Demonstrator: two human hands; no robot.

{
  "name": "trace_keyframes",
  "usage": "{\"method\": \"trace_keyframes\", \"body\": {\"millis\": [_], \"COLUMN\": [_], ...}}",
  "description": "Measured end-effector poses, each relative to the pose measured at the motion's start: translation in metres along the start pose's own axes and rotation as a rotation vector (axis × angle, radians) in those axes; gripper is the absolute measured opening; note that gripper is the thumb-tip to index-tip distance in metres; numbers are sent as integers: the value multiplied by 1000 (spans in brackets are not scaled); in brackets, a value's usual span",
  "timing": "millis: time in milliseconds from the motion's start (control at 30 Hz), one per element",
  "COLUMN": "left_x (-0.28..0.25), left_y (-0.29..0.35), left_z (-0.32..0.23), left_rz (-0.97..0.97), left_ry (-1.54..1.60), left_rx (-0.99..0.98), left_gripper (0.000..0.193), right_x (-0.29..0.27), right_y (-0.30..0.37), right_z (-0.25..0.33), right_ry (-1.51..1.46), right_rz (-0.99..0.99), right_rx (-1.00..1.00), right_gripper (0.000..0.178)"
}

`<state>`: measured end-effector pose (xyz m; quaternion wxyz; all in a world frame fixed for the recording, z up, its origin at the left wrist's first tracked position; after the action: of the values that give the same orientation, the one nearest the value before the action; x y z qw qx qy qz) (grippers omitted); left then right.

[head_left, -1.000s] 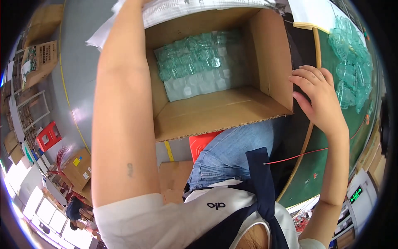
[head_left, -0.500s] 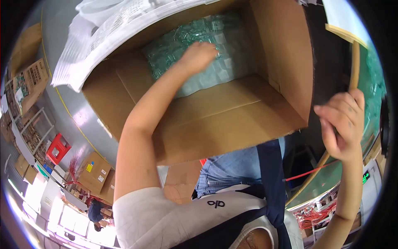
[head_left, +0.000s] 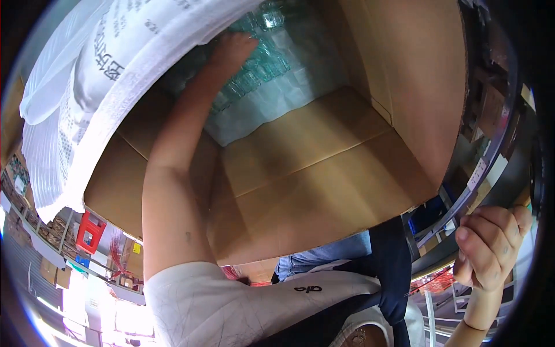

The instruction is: The person assembles electronic components by attaching wires to plastic housings by hand.

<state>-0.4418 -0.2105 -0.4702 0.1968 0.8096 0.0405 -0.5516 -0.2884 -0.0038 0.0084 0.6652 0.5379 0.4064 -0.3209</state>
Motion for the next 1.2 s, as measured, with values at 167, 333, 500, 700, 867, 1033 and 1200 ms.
{"method": "trace_keyframes", "body": {"millis": [167, 333, 500, 700, 867, 1033, 1200], "left_x": [30, 64, 83, 49, 5, 36, 50], "left_y": [-10, -48, -73, -53, -13, -1, 3], "left_z": [-55, -69, -75, -98, -80, -35, -34], "left_rz": [-231, 130, 445, 347, 242, 273, 357], "left_ry": [-70, 10, -11, -205, -59, -78, -62], "left_rx": [345, 125, 58, 200, 240, 216, 172], "left_gripper": [11, 14, 19, 22, 41, 70, 86], "right_x": [-2, -3, -1, 1, 4, 1, 2], "right_y": [-5, -4, 6, 3, 7, 2, 5], "right_z": [3, 4, -3, -3, -4, 0, -3], "right_ry": [67, 95, 8, -36, -56, -35, -138], "right_rz": [51, 104, 39, 11, 51, 104, 62], "right_rx": [-34, -6, -53, -102, -76, 11, -87], "right_gripper": [13, 13, 20, 22, 22, 20, 25]}}
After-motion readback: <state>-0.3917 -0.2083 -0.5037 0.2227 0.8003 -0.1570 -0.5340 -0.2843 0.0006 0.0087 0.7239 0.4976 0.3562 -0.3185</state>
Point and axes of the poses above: each hand's wrist, its own y-axis away from the middle knuckle, its own x-axis out of the palm, z = x × y, the point moved 5 cm from there along -y, towards the middle knuckle, and after that the axes turned 8 degrees about y, right-handed, at the moved point
